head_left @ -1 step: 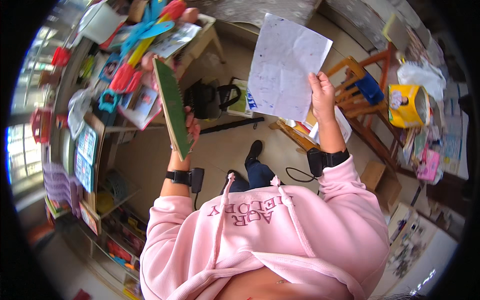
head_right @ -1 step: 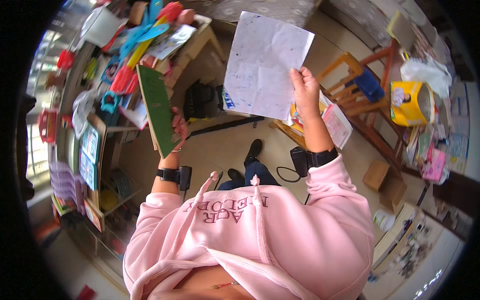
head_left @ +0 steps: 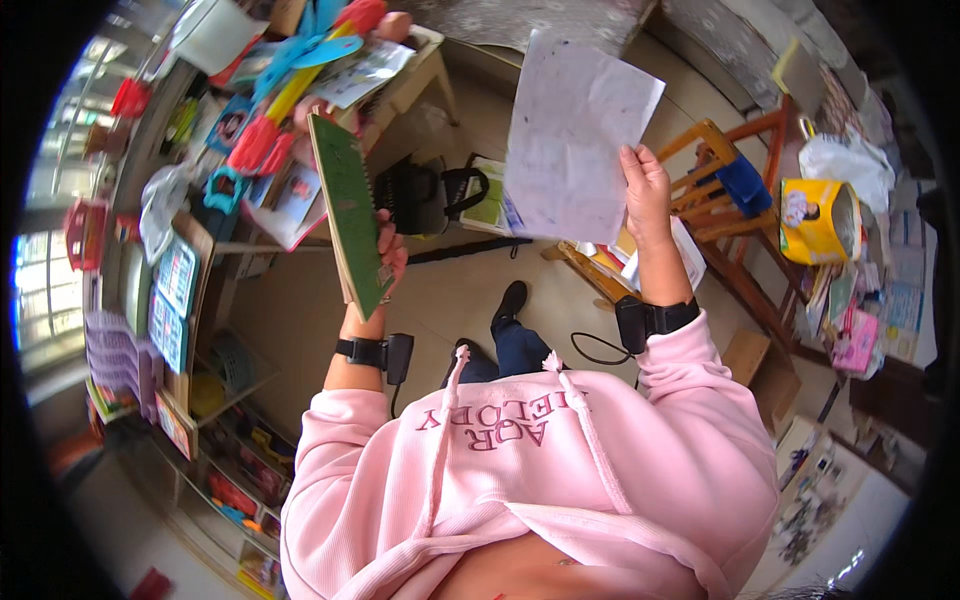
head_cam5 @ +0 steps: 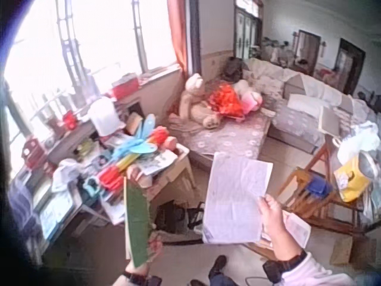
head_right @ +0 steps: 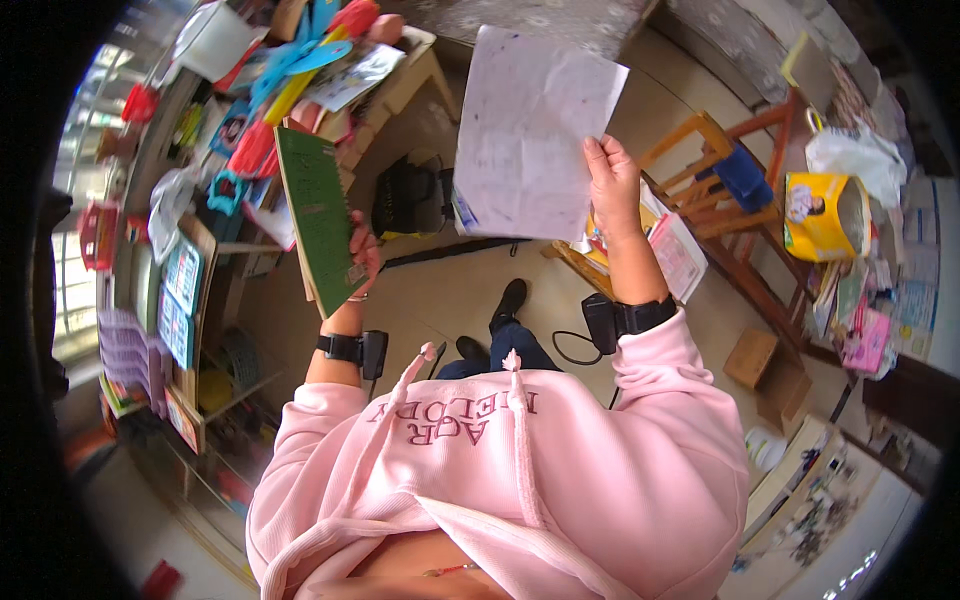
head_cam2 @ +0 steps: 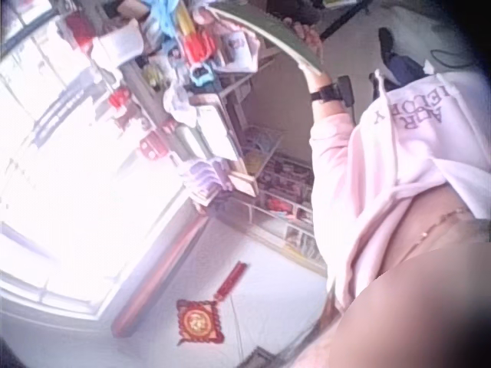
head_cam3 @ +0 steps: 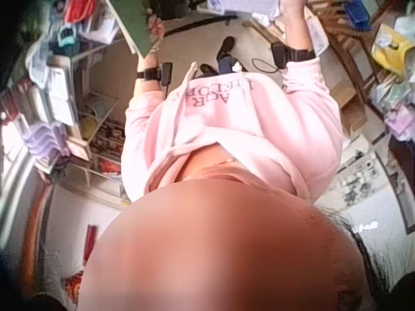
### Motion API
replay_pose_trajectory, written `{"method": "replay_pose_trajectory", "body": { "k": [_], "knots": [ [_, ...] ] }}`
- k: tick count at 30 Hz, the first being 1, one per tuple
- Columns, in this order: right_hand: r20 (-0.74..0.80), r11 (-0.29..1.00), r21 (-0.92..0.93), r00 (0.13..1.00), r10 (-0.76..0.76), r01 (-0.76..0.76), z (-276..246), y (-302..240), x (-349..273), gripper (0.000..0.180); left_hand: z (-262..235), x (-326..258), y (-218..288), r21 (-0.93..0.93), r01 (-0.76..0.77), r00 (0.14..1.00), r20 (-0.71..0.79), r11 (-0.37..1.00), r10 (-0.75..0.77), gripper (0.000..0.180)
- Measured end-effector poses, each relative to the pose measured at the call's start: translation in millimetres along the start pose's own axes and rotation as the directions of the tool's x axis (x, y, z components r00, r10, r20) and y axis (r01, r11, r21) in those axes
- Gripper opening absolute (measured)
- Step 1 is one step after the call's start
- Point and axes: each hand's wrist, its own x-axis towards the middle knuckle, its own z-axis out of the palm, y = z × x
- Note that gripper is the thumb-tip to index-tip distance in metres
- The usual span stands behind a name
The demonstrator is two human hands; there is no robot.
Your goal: The person organizes a cluttered room by sorting books, papers, and toys. They place items into a purple organizer, fold a pink bib, and arrange various objects on shelves and under a table.
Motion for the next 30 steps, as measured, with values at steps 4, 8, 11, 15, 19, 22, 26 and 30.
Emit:
{"method": "replay_pose_trajectory", "body": {
  "k": [4,8,11,15,19,22,26,30],
  "knots": [
    [0.388,0.894,0.266,0.889,0.243,-0.361,48.0,18.6,-13.3,0.026,14.9,-29.7,-0.5,-0.064,0.084,0.990,0.119,0.994,-0.076,0.020],
    [0.152,0.964,-0.020,0.952,0.266,-0.266,117.9,45.7,-52.4,0.027,29.4,-53.8,4.7,-0.116,0.097,0.942,0.331,0.989,-0.054,0.018],
    [0.235,0.900,-0.431,0.971,0.049,0.059,162.1,37.3,-73.4,0.025,43.8,-83.7,6.3,0.116,-0.174,0.983,0.072,0.978,0.166,0.015],
    [0.424,0.739,-0.462,0.854,-0.301,0.490,230.2,24.3,-116.9,0.020,60.2,-144.7,39.1,0.249,-0.206,0.972,0.166,0.946,0.168,0.016],
    [0.614,0.656,-0.385,0.711,-0.343,0.649,294.9,31.2,-170.4,0.022,63.4,-219.6,65.4,0.591,-0.362,0.883,-0.030,0.721,0.468,0.026],
    [0.724,0.811,-0.136,0.616,-0.310,0.569,340.0,44.8,-203.8,0.026,69.1,-274.9,91.0,0.776,-0.462,0.756,0.092,0.430,0.648,0.029],
    [0.799,0.998,0.004,0.601,0.037,-0.066,391.6,66.3,-245.7,0.030,81.8,-332.3,112.9,0.882,-0.447,0.635,0.196,0.148,0.747,0.037],
    [0.896,0.971,0.094,0.444,0.014,-0.220,455.6,92.4,-275.3,0.028,86.3,-361.4,127.4,0.931,-0.364,0.554,0.179,0.042,0.813,0.029]
  ]
}}
